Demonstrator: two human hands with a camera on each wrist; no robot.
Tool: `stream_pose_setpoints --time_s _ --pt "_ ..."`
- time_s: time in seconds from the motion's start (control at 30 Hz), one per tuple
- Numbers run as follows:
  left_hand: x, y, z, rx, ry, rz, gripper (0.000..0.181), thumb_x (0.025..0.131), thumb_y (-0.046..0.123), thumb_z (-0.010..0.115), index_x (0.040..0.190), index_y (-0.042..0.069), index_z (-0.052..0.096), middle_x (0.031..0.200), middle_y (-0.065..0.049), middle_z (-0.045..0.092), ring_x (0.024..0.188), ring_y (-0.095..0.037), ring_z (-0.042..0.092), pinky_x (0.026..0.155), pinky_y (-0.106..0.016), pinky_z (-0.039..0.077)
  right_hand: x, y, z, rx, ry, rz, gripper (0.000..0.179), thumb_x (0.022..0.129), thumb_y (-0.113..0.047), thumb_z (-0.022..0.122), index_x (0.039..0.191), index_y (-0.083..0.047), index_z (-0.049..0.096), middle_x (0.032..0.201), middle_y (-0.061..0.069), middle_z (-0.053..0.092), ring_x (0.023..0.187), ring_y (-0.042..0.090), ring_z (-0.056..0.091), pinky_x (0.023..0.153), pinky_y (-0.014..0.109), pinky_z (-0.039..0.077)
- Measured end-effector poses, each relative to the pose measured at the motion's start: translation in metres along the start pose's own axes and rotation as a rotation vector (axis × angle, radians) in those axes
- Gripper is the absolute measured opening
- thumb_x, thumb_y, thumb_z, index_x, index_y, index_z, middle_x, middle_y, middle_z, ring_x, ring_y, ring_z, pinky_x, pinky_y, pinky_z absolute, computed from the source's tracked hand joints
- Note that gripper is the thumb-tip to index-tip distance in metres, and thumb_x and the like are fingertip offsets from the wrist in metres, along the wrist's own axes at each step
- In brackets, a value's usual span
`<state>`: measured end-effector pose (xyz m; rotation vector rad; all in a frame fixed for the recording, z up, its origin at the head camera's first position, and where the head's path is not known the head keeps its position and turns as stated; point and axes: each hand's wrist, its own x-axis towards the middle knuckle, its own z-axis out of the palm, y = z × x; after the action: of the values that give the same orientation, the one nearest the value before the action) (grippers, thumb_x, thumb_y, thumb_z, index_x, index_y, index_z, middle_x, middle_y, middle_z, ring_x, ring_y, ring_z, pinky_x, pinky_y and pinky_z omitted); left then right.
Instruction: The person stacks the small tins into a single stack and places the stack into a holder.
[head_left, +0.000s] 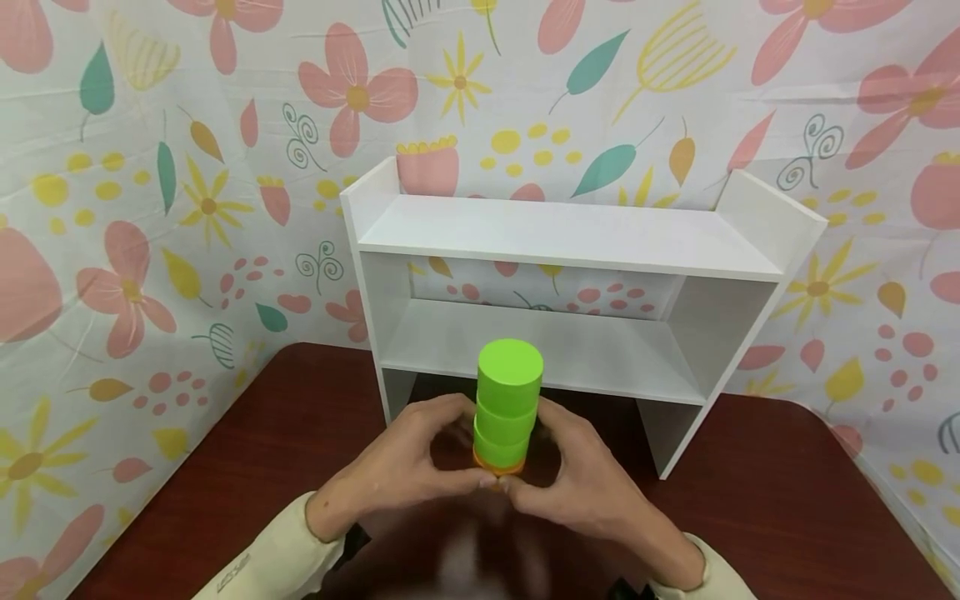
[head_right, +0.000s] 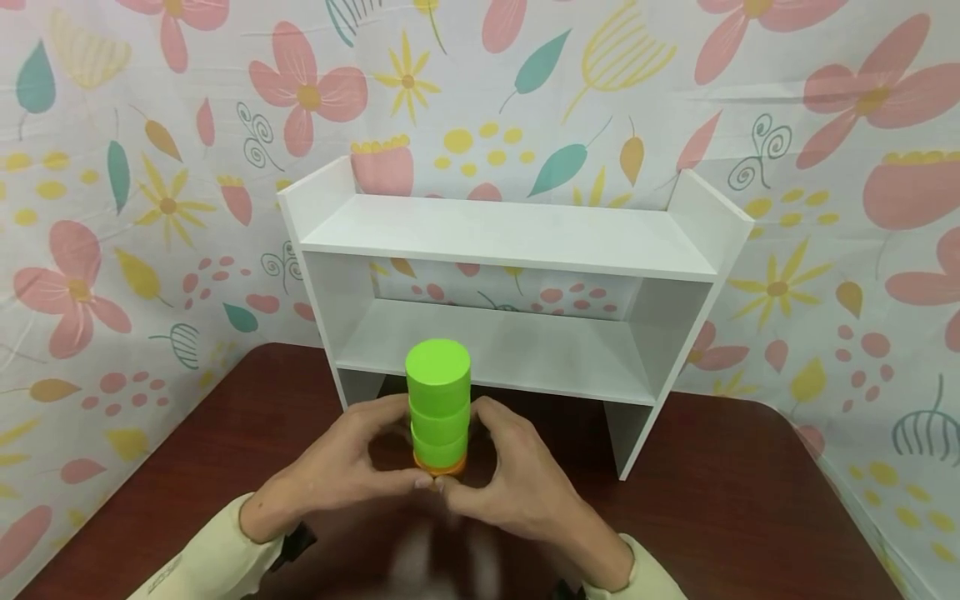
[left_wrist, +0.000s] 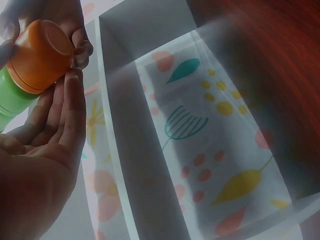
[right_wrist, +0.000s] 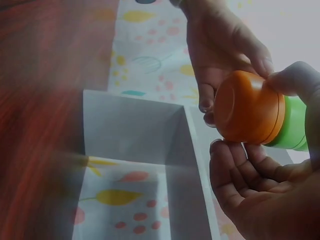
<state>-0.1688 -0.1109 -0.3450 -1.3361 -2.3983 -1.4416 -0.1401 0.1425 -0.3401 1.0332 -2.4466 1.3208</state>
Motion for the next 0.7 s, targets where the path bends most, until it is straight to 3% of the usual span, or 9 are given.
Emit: stream_pose_setpoints --time_s 0.23,0.7 --pt "0.008 0.004 -0.001 -0.040 0.027 0.017 0.044 0.090 0.037 0.087 0.128 0.032 0.065 0.118 0.012 0.068 0.102 -0.010 0.071 0.089 -0.032 0.061 0.002 -0.002 -0.007 0.011 0.034 -0.017 0.072 0.079 -0.007 0.089 0.139 -0.031 0.057 0.127 -0.011 0.067 0.112 0.014 0.067 0.092 0.035 0.059" --pt "0.030 0.019 -0.011 -0.032 0.086 0.072 0.046 0.089 0.027 0.089 0.130 0.024 0.068 0.116 0.009 0.072 0.097 -0.010 0.073 0.086 -0.035 0.062 0.015 -0.010 -0.028 0.094 0.067 -0.040 0.067 0.085 -0.003 0.085 0.142 -0.027 0.058 0.130 -0.006 0.067 0.114 0.018 0.068 0.099 0.037 0.057"
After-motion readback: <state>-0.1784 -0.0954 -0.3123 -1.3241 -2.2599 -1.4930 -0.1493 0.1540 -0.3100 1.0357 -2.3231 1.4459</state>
